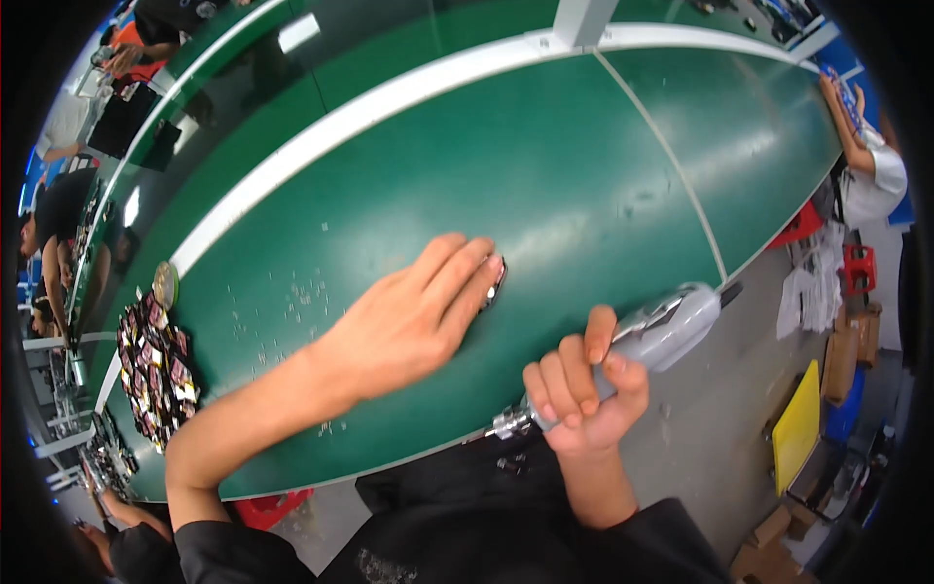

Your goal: The recorder uses an electric screwdriver to assemble small electronic modules on a production line workbench.

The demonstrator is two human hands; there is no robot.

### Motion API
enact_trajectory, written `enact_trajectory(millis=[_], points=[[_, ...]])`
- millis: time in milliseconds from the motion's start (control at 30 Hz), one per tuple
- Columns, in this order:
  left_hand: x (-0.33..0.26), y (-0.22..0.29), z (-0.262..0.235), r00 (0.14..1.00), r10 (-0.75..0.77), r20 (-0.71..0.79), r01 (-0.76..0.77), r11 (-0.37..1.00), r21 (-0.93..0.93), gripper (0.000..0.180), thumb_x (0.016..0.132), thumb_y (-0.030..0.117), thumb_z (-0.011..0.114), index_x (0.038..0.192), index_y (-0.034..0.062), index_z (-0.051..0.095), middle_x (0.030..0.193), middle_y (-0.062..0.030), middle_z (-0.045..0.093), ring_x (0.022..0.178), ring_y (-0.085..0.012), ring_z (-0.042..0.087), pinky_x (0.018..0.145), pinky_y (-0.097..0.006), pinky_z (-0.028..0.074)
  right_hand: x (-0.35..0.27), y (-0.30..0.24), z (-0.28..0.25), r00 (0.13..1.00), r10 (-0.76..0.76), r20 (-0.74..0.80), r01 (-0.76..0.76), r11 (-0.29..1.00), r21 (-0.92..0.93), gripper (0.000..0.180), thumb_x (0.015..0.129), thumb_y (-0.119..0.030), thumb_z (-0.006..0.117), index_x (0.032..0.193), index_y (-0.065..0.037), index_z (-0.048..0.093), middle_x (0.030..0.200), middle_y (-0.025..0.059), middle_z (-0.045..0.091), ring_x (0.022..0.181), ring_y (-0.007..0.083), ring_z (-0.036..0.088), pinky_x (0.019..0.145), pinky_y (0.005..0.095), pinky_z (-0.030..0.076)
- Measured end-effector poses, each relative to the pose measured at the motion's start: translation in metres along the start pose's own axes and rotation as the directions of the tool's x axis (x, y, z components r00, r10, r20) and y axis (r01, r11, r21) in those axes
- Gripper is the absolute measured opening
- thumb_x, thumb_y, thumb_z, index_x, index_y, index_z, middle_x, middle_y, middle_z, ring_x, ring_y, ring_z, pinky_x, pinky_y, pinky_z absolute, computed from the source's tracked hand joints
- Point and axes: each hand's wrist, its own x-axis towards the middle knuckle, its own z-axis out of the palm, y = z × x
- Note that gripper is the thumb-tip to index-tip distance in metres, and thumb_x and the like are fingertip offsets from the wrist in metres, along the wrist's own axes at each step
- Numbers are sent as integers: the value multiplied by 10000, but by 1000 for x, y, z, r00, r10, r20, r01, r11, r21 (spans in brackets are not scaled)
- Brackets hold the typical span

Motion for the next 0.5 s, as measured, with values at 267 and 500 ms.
enact_trajectory(millis=[267, 500], points=[[-43, 61, -4, 983, -171, 69, 184, 935, -303, 487, 685, -65, 659, 1160, -80, 554, 1217, -191, 522, 1039, -354, 531, 832, -411, 489, -47, 22, 5, 998, 43, 51, -40, 998, -42, 104, 910, -192, 446, 906, -88, 446, 514, -11, 412, 414, 117, 408, 520, 299, 418], [-46, 70, -5, 978, -199, 65, 209, 915, -344, 445, 691, -72, 651, 1128, -72, 568, 1193, -166, 541, 1017, -339, 536, 817, -395, 497, -64, 49, 7, 991, 86, -101, -96, 991, -95, 103, 906, -196, 449, 899, -94, 462, 509, -8, 387, 415, 118, 388, 509, 293, 398]])
